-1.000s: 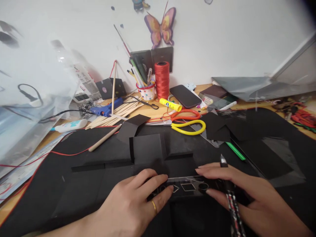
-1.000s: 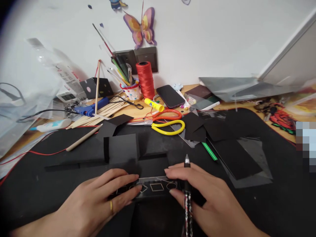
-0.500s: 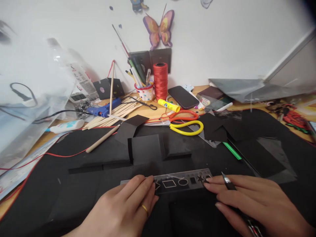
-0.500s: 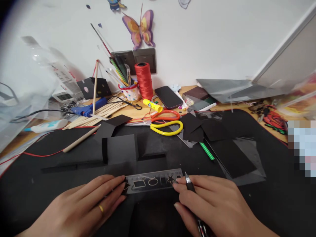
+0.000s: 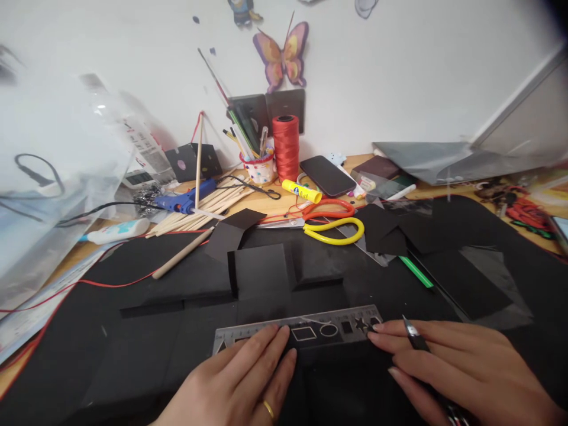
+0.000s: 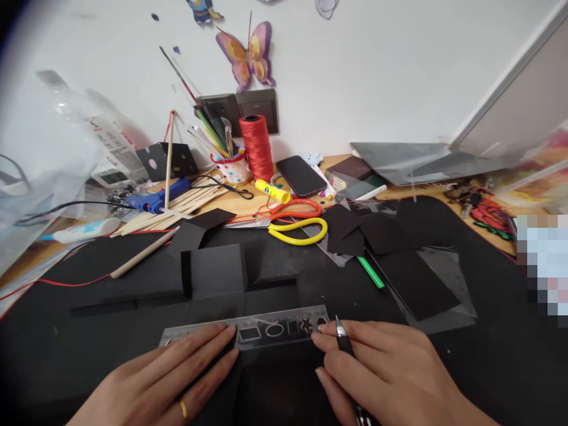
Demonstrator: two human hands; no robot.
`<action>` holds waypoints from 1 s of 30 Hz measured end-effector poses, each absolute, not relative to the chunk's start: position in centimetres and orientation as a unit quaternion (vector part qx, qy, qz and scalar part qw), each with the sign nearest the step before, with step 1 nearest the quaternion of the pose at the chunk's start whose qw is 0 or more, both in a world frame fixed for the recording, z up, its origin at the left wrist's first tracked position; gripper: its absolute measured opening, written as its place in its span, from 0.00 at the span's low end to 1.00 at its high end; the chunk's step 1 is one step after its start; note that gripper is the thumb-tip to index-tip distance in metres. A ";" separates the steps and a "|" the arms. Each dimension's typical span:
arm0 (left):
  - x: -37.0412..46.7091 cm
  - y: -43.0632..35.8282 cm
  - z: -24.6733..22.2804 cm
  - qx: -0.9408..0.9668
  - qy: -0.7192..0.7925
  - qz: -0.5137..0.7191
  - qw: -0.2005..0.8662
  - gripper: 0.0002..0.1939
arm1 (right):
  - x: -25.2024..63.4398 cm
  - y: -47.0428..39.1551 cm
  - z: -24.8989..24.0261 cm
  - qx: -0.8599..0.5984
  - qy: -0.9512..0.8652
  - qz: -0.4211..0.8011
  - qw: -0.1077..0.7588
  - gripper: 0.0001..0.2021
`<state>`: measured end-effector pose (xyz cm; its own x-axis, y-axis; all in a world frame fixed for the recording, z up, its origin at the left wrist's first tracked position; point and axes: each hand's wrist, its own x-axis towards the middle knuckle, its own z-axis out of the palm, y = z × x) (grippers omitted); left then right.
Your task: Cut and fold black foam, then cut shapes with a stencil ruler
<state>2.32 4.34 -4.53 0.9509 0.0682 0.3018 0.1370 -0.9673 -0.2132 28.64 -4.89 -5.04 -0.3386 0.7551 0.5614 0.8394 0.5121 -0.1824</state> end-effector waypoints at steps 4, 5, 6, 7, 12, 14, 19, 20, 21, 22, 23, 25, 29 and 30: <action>2.4 4.3 -3.9 -0.987 -0.054 -0.108 0.110 0.19 | 28.7 -5.3 -5.9 -0.489 -0.806 -0.076 0.326 0.08; 2.4 4.4 -3.7 -0.988 -0.054 -0.099 0.110 0.18 | 28.7 -5.5 -6.2 -0.491 -0.803 -0.075 0.330 0.09; 2.3 4.4 -3.5 -0.988 -0.053 -0.097 0.111 0.18 | 28.7 -5.6 -6.4 -0.495 -0.800 -0.072 0.333 0.09; 2.3 4.4 -3.5 -0.988 -0.053 -0.097 0.112 0.17 | 28.7 -5.6 -6.5 -0.500 -0.796 -0.068 0.336 0.08; 2.0 4.2 -4.5 -0.981 -0.068 -0.138 0.120 0.16 | 28.6 -5.3 -5.8 -0.499 -0.801 -0.069 0.324 0.08; 1.9 3.9 -5.3 -0.972 -0.095 -0.179 0.120 0.17 | 28.4 -5.1 -5.2 -0.495 -0.810 -0.067 0.308 0.08; 1.3 3.1 -6.3 -0.962 -0.151 -0.194 0.120 0.17 | 27.8 -5.1 -4.7 -0.498 -0.811 -0.044 0.304 0.10; 1.3 3.1 -6.1 -0.958 -0.152 -0.209 0.125 0.16 | 27.6 -5.1 -4.8 -0.495 -0.814 -0.039 0.301 0.10; 1.3 3.2 -5.9 -0.954 -0.155 -0.220 0.130 0.14 | 27.5 -5.1 -4.7 -0.495 -0.817 -0.033 0.295 0.11; 1.4 3.2 -5.7 -0.952 -0.162 -0.224 0.131 0.14 | 27.3 -5.1 -4.7 -0.496 -0.819 -0.026 0.287 0.12; 1.6 3.3 -5.4 -0.953 -0.166 -0.221 0.129 0.14 | 27.1 -5.0 -4.6 -0.495 -0.823 -0.020 0.279 0.13; 2.0 3.5 -4.9 -0.961 -0.164 -0.190 0.112 0.16 | 26.9 -4.7 -4.5 -0.481 -0.831 -0.025 0.278 0.15; 2.7 3.7 -4.6 -0.975 -0.128 -0.160 0.087 0.17 | 26.8 -4.2 -4.5 -0.450 -0.851 -0.043 0.267 0.15; 2.7 3.7 -4.7 -0.976 -0.125 -0.158 0.088 0.17 | 26.9 -4.1 -4.7 -0.446 -0.853 -0.045 0.266 0.14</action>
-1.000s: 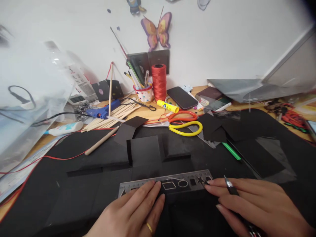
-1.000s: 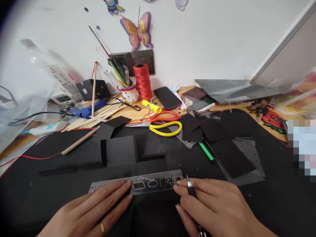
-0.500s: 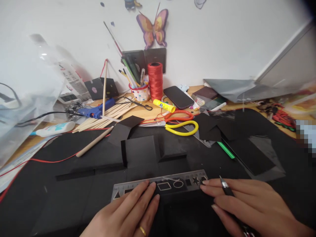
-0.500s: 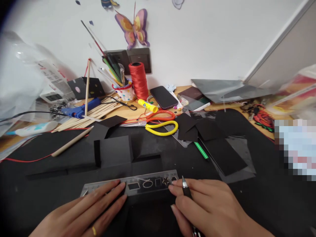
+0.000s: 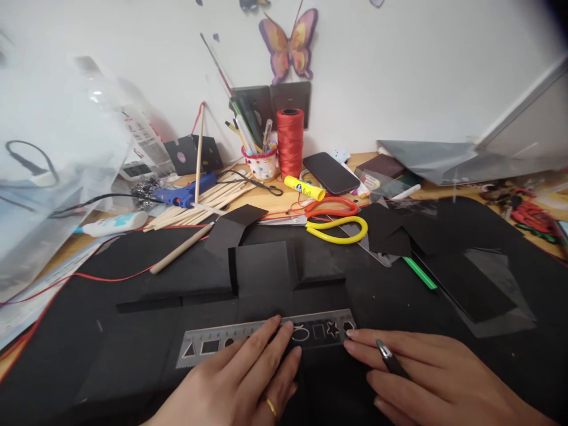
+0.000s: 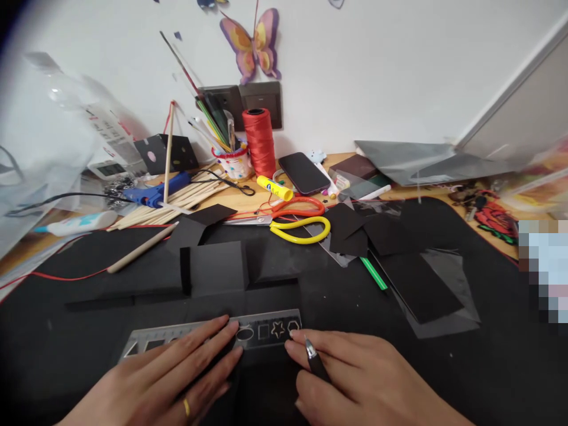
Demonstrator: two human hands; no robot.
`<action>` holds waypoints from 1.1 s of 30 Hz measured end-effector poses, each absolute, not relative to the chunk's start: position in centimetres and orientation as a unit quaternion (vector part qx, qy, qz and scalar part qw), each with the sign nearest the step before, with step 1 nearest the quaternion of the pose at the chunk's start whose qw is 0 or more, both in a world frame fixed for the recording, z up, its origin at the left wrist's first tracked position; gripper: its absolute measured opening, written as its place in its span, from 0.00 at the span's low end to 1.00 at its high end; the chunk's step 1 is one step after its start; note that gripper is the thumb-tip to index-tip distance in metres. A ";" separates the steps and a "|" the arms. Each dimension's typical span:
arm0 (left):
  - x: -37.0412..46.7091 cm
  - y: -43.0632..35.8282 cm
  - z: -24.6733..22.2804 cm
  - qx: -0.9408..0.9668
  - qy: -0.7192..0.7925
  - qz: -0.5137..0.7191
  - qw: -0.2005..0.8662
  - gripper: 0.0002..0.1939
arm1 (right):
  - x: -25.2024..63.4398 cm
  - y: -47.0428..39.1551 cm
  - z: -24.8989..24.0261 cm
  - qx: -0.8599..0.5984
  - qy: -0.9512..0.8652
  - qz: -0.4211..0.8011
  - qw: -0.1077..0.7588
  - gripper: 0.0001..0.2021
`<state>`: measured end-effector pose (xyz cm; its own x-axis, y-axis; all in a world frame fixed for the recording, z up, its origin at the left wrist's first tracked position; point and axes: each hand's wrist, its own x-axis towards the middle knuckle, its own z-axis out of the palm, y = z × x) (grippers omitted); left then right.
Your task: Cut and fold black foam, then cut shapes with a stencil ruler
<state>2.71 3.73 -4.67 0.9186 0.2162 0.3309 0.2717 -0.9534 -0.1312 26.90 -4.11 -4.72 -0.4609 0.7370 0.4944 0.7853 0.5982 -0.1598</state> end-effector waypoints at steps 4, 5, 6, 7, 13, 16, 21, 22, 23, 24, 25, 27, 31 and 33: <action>2.5 3.6 -4.8 -0.976 -0.122 -0.153 0.101 0.17 | 27.5 -4.5 -5.9 -0.421 -0.844 -0.074 0.324 0.12; 2.4 3.5 -4.8 -0.976 -0.118 -0.149 0.103 0.16 | 27.6 -4.6 -6.1 -0.426 -0.840 -0.072 0.327 0.11; 2.4 3.5 -4.7 -0.977 -0.112 -0.149 0.106 0.17 | 27.6 -4.8 -6.2 -0.433 -0.840 -0.066 0.320 0.10; 2.3 3.5 -4.5 -0.978 -0.105 -0.145 0.108 0.17 | 27.6 -4.9 -6.2 -0.438 -0.840 -0.063 0.315 0.09; 2.5 4.0 -3.8 -0.982 -0.082 -0.139 0.094 0.19 | 27.1 -5.1 -5.5 -0.468 -0.828 -0.068 0.301 0.08; 2.4 4.2 -4.4 -0.984 -0.077 -0.139 0.078 0.19 | 27.0 -5.1 -5.1 -0.481 -0.823 -0.054 0.298 0.08; 2.3 4.1 -6.2 -0.960 -0.130 -0.242 0.046 0.18 | 27.1 -5.1 -4.8 -0.476 -0.832 -0.043 0.282 0.08; 2.3 4.1 -6.4 -0.959 -0.139 -0.245 0.036 0.18 | 27.1 -5.1 -4.8 -0.476 -0.834 -0.041 0.277 0.08; 2.3 4.1 -6.5 -0.960 -0.143 -0.239 0.027 0.18 | 27.2 -5.1 -4.9 -0.467 -0.837 -0.043 0.281 0.08; 2.3 4.1 -6.5 -0.962 -0.143 -0.231 0.020 0.18 | 27.2 -5.0 -4.9 -0.462 -0.838 -0.042 0.286 0.09; 2.4 4.1 -6.6 -0.965 -0.140 -0.223 0.017 0.18 | 27.2 -4.9 -5.0 -0.461 -0.837 -0.043 0.291 0.09; 2.4 4.0 -6.6 -0.965 -0.142 -0.219 0.023 0.17 | 27.1 -4.9 -5.0 -0.474 -0.831 -0.041 0.290 0.08; 2.4 3.6 -6.2 -0.960 -0.147 -0.231 0.065 0.15 | 26.9 -5.1 -4.9 -0.477 -0.826 -0.043 0.296 0.08; 2.4 3.7 -5.4 -0.965 -0.128 -0.215 0.073 0.16 | 26.8 -5.3 -5.0 -0.483 -0.820 -0.050 0.302 0.08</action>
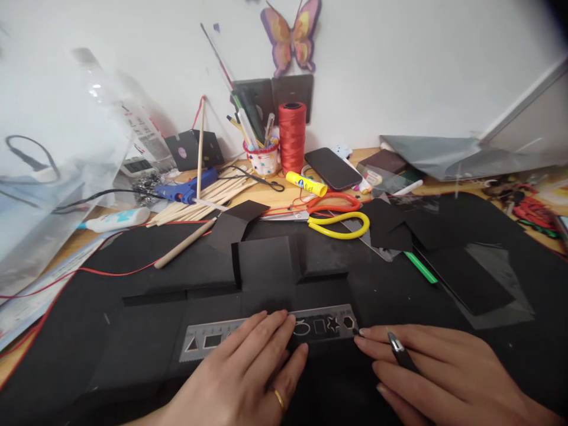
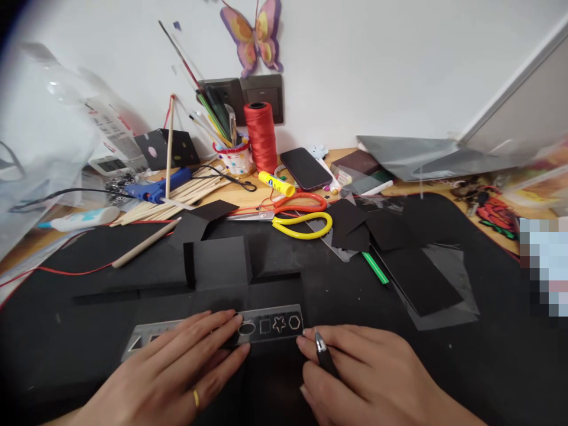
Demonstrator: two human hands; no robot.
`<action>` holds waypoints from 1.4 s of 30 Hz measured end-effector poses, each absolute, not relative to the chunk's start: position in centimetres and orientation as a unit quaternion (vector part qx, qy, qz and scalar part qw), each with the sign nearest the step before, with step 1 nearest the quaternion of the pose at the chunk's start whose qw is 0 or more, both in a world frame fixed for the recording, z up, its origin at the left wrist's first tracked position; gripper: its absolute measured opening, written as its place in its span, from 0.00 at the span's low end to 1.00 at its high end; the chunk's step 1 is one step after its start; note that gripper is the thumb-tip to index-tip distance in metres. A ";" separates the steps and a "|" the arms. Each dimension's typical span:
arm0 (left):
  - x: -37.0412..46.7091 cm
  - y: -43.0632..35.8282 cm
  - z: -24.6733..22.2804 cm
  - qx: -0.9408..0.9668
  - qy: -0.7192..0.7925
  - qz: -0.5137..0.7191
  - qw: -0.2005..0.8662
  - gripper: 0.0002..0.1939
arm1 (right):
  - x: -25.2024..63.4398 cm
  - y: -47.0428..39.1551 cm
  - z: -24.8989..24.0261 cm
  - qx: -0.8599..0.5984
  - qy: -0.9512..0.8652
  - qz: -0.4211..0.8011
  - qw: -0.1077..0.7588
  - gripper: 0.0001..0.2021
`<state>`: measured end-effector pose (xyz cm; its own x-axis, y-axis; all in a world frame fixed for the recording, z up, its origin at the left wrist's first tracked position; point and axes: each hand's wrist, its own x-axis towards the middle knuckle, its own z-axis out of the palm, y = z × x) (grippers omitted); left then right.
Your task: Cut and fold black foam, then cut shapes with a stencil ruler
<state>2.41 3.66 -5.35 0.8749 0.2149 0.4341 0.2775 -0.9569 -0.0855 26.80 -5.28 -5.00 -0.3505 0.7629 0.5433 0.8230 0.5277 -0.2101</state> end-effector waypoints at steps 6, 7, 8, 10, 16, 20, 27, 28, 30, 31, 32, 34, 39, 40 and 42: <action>2.5 4.3 -3.3 -0.991 -0.073 -0.098 0.062 0.19 | 26.9 -5.0 -5.3 -0.446 -0.836 -0.065 0.312 0.08; 2.5 4.4 -3.3 -0.991 -0.072 -0.098 0.062 0.20 | 26.9 -5.0 -5.3 -0.445 -0.838 -0.064 0.310 0.08; 2.6 4.4 -3.3 -0.990 -0.072 -0.102 0.062 0.21 | 27.0 -4.9 -5.4 -0.451 -0.835 -0.061 0.308 0.08; 2.6 4.3 -3.7 -0.990 -0.069 -0.104 0.060 0.21 | 27.1 -5.0 -5.4 -0.469 -0.829 -0.053 0.299 0.08; 2.4 3.5 -6.4 -0.977 -0.101 -0.178 0.055 0.18 | 27.0 -5.4 -5.7 -0.475 -0.820 -0.052 0.315 0.07; 2.3 3.4 -6.4 -0.977 -0.124 -0.161 0.060 0.19 | 26.7 -5.7 -5.7 -0.500 -0.803 -0.047 0.320 0.08; 2.2 3.7 -6.2 -0.980 -0.116 -0.154 0.055 0.21 | 27.4 -5.6 -5.9 -0.460 -0.840 -0.060 0.280 0.08; 2.2 3.6 -6.4 -0.978 -0.122 -0.162 0.057 0.22 | 27.5 -5.5 -5.9 -0.465 -0.839 -0.059 0.276 0.09; 2.2 3.6 -6.7 -0.977 -0.123 -0.165 0.058 0.22 | 27.5 -5.5 -5.7 -0.468 -0.836 -0.058 0.279 0.09; 2.2 3.6 -6.6 -0.978 -0.120 -0.159 0.057 0.22 | 27.5 -5.5 -5.6 -0.468 -0.836 -0.055 0.281 0.09; 2.2 3.7 -6.3 -0.981 -0.112 -0.148 0.057 0.22 | 27.4 -5.5 -5.6 -0.468 -0.836 -0.050 0.282 0.10; 2.4 4.0 -5.5 -0.987 -0.094 -0.119 0.060 0.22 | 27.4 -5.5 -5.5 -0.467 -0.838 -0.039 0.281 0.10; 2.6 4.3 -4.3 -0.990 -0.074 -0.095 0.075 0.23 | 27.5 -5.6 -5.7 -0.467 -0.837 -0.036 0.283 0.09; 2.5 4.2 -4.5 -0.991 -0.073 -0.084 0.074 0.23 | 27.5 -5.6 -5.8 -0.468 -0.837 -0.034 0.280 0.09; 2.4 4.0 -5.1 -0.990 -0.083 -0.090 0.072 0.24 | 27.6 -5.7 -6.0 -0.469 -0.838 -0.027 0.278 0.09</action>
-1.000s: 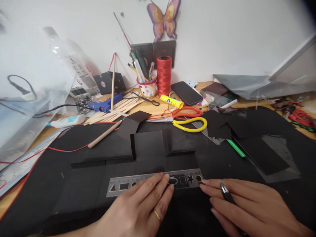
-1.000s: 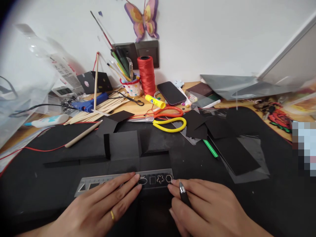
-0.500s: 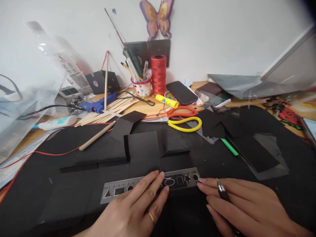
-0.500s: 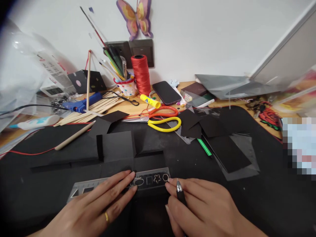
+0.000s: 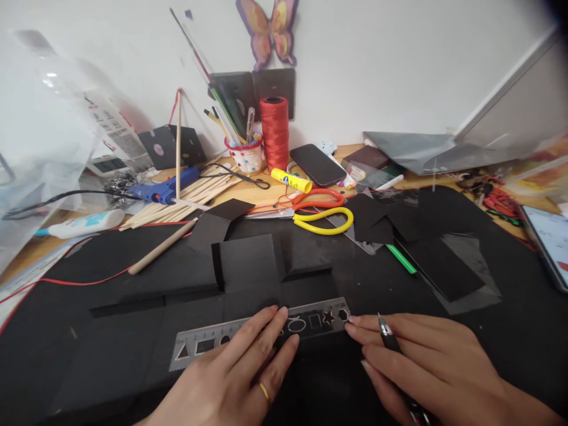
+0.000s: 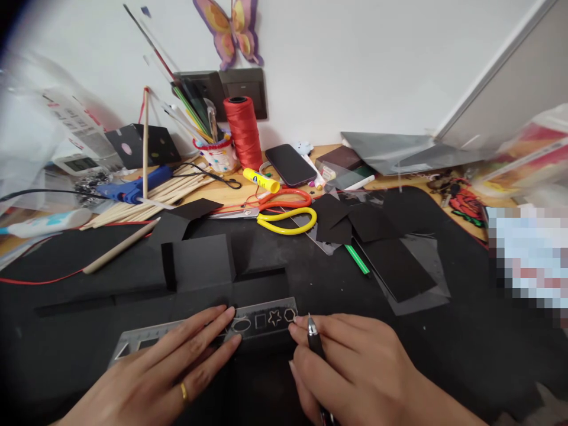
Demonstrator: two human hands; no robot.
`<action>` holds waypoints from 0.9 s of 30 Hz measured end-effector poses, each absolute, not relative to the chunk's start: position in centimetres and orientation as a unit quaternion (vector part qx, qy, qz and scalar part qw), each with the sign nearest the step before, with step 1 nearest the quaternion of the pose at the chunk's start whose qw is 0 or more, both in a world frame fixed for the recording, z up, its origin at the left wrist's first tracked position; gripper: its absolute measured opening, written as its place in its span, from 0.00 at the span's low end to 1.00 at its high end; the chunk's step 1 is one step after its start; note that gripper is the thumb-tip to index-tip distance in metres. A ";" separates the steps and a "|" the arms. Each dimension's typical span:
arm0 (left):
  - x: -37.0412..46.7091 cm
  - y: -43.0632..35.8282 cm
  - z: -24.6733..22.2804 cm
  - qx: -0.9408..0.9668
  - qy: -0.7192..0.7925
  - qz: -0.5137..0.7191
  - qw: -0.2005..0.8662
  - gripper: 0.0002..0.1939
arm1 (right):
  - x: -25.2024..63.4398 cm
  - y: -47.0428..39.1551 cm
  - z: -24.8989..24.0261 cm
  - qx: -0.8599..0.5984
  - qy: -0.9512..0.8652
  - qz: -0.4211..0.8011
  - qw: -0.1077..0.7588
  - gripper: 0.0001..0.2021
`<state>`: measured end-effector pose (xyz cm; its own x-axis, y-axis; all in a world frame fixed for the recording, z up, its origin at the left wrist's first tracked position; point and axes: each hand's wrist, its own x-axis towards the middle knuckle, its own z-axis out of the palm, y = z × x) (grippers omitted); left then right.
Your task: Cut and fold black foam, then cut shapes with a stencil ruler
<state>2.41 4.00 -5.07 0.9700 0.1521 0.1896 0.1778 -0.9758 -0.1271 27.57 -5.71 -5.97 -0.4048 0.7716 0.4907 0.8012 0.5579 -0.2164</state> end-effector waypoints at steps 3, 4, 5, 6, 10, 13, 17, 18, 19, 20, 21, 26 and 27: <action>2.4 3.7 -5.8 -0.985 -0.106 -0.117 0.075 0.25 | 27.6 -5.8 -6.3 -0.470 -0.838 -0.014 0.277 0.08; 2.4 3.8 -5.7 -0.984 -0.104 -0.120 0.080 0.25 | 27.6 -5.9 -6.3 -0.470 -0.837 -0.014 0.280 0.08; 2.5 3.8 -5.6 -0.985 -0.097 -0.114 0.086 0.25 | 27.6 -5.9 -6.4 -0.471 -0.836 -0.015 0.282 0.08; 2.6 3.9 -5.3 -0.986 -0.087 -0.107 0.092 0.26 | 27.6 -5.9 -6.4 -0.473 -0.834 -0.015 0.283 0.08; 2.9 4.2 -4.6 -0.990 -0.061 -0.074 0.103 0.27 | 27.7 -5.9 -6.3 -0.469 -0.838 -0.013 0.277 0.08; 2.8 4.0 -5.3 -0.986 -0.083 -0.117 0.087 0.26 | 27.8 -5.9 -6.3 -0.468 -0.839 -0.013 0.277 0.08; 2.8 4.1 -5.5 -0.985 -0.088 -0.122 0.086 0.26 | 27.7 -5.8 -6.3 -0.471 -0.838 -0.022 0.273 0.09; 2.9 4.1 -5.2 -0.986 -0.081 -0.113 0.092 0.26 | 27.7 -5.7 -6.2 -0.473 -0.838 -0.024 0.273 0.09; 3.1 4.2 -4.8 -0.987 -0.078 -0.102 0.097 0.27 | 27.6 -5.6 -6.2 -0.475 -0.836 -0.025 0.274 0.09; 3.2 4.3 -4.4 -0.987 -0.074 -0.096 0.102 0.27 | 27.5 -5.6 -6.1 -0.478 -0.833 -0.029 0.277 0.08; 3.3 4.4 -4.2 -0.987 -0.072 -0.095 0.105 0.27 | 27.5 -5.5 -6.0 -0.479 -0.831 -0.033 0.280 0.08; 3.4 3.8 -5.3 -0.980 -0.100 -0.143 0.099 0.23 | 27.5 -5.5 -5.9 -0.482 -0.828 -0.046 0.282 0.08; 3.3 3.7 -5.9 -0.973 -0.113 -0.178 0.098 0.22 | 27.6 -5.5 -6.0 -0.482 -0.830 -0.043 0.276 0.08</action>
<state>3.33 3.65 -5.87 0.9112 0.1847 0.3683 0.2546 -0.9552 -0.1509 27.56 -5.54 -5.99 -0.3818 0.7772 0.5002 0.8244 0.5310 -0.1957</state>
